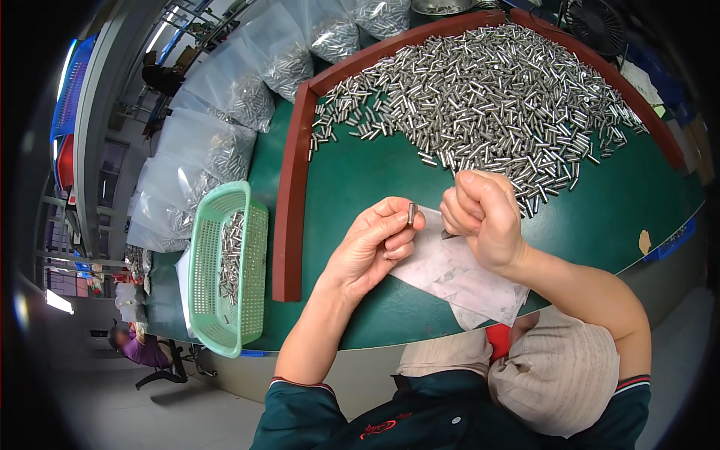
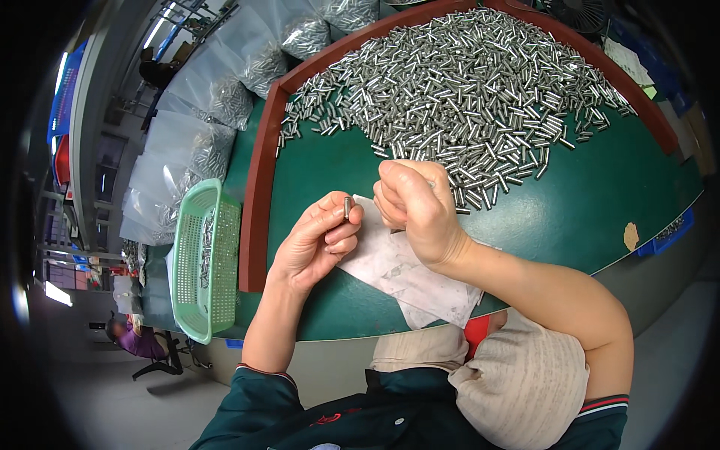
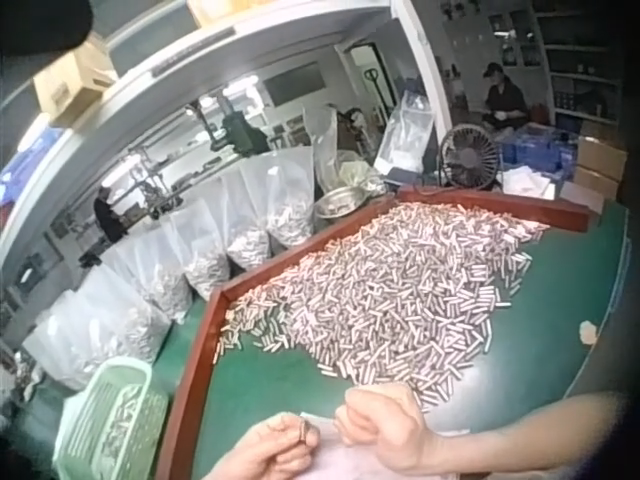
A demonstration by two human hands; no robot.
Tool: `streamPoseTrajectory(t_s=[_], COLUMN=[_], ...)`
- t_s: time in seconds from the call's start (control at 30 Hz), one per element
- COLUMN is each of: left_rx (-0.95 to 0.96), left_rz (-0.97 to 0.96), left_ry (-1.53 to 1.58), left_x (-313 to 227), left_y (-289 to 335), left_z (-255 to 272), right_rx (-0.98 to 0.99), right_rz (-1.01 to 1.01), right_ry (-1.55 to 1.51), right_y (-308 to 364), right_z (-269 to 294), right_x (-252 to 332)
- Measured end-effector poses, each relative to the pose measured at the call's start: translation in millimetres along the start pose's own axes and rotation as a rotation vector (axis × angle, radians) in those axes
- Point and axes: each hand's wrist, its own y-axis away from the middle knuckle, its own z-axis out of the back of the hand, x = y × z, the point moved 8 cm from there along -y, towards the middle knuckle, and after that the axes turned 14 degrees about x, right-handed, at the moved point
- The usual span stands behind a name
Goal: Inspecting and cleaning small metal pins or components using a handheld tool at a workbench.
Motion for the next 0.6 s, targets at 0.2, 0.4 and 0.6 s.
streamPoseTrajectory(t_s=[0.2, 0.4, 0.6], left_rx=[-0.031, -0.105, -0.403], left_rz=[0.008, -0.071, -0.191], left_ry=[-0.020, -0.042, -1.511], left_x=[-2, -17, -78], left_y=[-1, 1, -9], left_z=[-3, 4, 0], right_rx=[-0.029, -0.043, -0.052], right_rz=[0.007, -0.008, -0.018], right_ry=[0.007, -0.018, -0.025], right_y=[-1, -2, -3], right_z=[1, 3, 4], right_x=[0, 0, 0])
